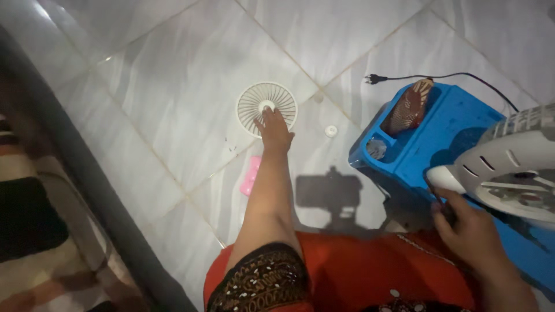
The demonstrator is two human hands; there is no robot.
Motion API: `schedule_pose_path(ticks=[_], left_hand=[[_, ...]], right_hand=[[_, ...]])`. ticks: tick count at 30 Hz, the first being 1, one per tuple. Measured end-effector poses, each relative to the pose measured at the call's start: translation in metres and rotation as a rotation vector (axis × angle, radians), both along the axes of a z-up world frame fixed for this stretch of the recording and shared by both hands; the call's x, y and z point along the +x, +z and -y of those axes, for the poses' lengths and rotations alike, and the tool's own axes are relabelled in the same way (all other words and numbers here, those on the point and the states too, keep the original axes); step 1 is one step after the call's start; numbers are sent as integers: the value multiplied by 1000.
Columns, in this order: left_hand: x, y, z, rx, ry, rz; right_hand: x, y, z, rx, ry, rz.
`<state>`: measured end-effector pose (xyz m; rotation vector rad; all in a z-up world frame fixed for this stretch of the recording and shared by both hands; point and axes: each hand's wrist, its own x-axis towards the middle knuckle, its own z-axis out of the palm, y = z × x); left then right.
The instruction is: The person assembles a small white desk fan by attaching the front grille and securing the fan blade to the motor hub. They use a screwdriver to tighten screws on the grille and the central blade nut, then place the assembled fan on a blue plastic tray.
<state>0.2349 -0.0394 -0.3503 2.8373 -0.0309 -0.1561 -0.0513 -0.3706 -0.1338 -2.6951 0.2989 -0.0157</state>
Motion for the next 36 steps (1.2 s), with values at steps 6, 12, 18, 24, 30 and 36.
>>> schedule_pose_path(ticks=[6,12,18,24,30,36], left_hand=[[-13,-1,10,-5,98,-65],[-47,47,17,-45,141,43],[-91,150,64,-190,-21,335],[-238,211,133,-321,-340,656],[-322,252,164,-268,-550,790],[-332,306,227,-254,-650,1120]], right_hand=[[7,-19,17,-35,106,36],[5,-36,20,-8,182,166],[-3,-25,17,241,268,393],[-5,-9,5,884,-40,242],[-63,23,26,1309,-21,540],[-132,85,93,1174,-103,702]])
